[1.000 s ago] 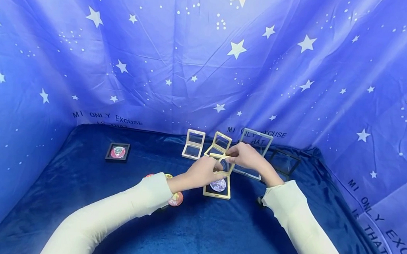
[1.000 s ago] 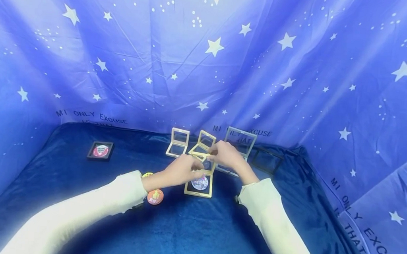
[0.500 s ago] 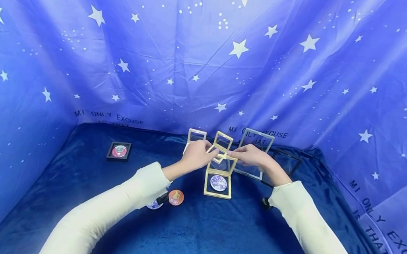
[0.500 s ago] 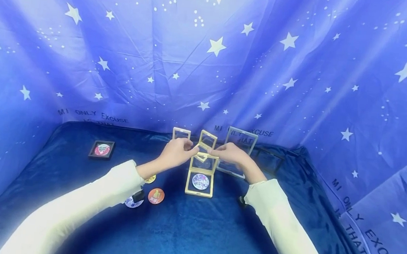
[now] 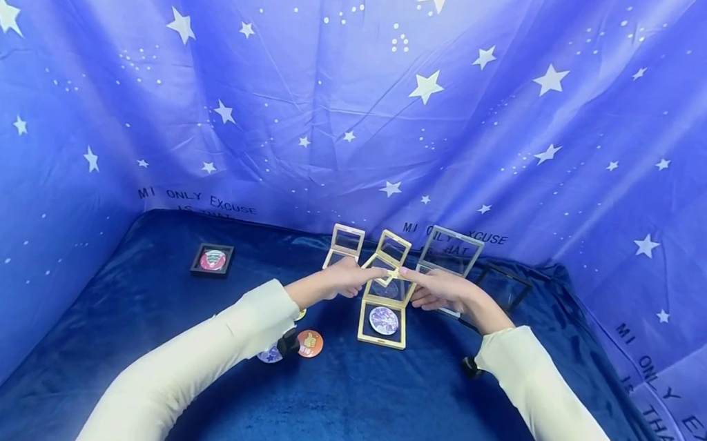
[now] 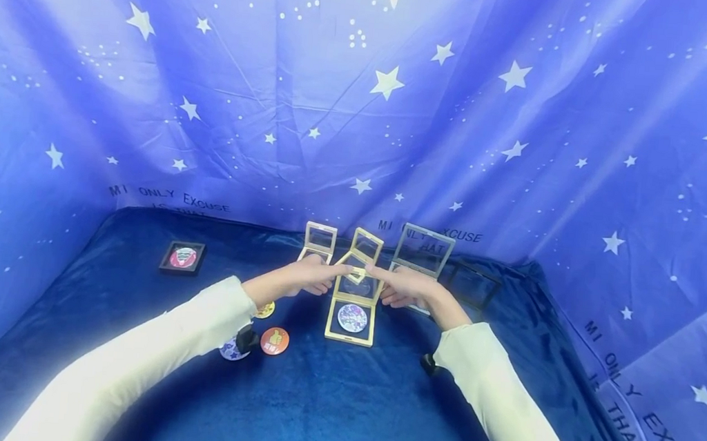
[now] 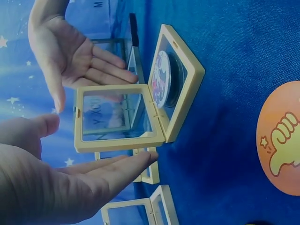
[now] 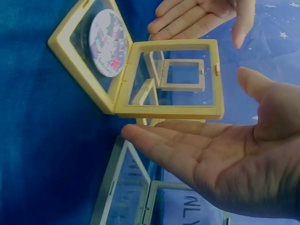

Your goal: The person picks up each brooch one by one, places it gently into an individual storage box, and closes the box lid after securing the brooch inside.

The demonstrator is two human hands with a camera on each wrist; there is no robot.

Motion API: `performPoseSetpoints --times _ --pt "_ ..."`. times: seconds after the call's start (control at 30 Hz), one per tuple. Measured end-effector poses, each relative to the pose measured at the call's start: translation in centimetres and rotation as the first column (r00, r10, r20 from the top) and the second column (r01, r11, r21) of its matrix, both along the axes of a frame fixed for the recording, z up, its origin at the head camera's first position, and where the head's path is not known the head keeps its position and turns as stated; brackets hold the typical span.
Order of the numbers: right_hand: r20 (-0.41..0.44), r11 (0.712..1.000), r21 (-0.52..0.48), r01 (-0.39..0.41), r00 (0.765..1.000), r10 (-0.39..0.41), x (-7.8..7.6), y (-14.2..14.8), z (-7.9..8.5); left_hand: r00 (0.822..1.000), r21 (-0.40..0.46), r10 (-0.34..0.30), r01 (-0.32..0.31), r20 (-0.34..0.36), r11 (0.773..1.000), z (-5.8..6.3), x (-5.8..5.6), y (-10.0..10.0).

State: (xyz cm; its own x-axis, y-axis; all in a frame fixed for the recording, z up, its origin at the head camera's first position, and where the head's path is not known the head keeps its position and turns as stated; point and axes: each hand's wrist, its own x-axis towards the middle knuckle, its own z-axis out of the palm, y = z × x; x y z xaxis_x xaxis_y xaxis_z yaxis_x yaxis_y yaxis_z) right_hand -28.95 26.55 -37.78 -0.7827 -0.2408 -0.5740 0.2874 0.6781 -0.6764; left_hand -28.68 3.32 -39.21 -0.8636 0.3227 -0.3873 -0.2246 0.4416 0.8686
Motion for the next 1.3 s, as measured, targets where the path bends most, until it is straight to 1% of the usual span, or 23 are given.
performPoseSetpoints --times 0.27,0.4,0.63,0.8,1.0,1.13,1.3 --pt "0.036 1.0 -0.013 0.01 0.999 -0.01 -0.1 0.0 -0.9 0.997 0.0 -0.043 0.043 0.06 0.999 -0.4 -0.6 0.1" --pt "0.047 1.0 -0.022 0.011 0.999 -0.01 -0.2 -0.1 -1.1 0.996 -0.002 -0.042 0.042 0.073 0.999 -0.6 -0.6 0.1" --pt "0.062 0.998 -0.043 0.035 0.998 -0.032 -0.3 0.0 -1.4 0.994 -0.005 -0.037 0.038 0.1 0.999 -0.6 -0.7 0.2" --pt "0.063 0.998 -0.045 0.035 0.998 -0.032 -0.2 0.0 -1.5 0.993 -0.012 -0.043 0.045 0.106 0.999 -0.7 -1.0 0.2" --pt "0.056 0.998 -0.059 0.017 0.998 -0.014 -0.2 0.2 -1.6 0.99 -0.015 -0.084 0.086 0.113 0.996 -0.6 -1.3 0.1" --pt "0.058 0.997 -0.072 0.001 0.998 0.003 -0.2 0.4 -1.6 0.985 -0.019 -0.123 0.127 0.12 0.992 -0.4 -1.5 0.0" --pt "0.052 0.996 -0.081 -0.024 0.998 0.029 -0.3 0.8 -1.8 0.976 -0.02 -0.184 0.188 0.12 0.982 -0.7 -1.9 -0.4"
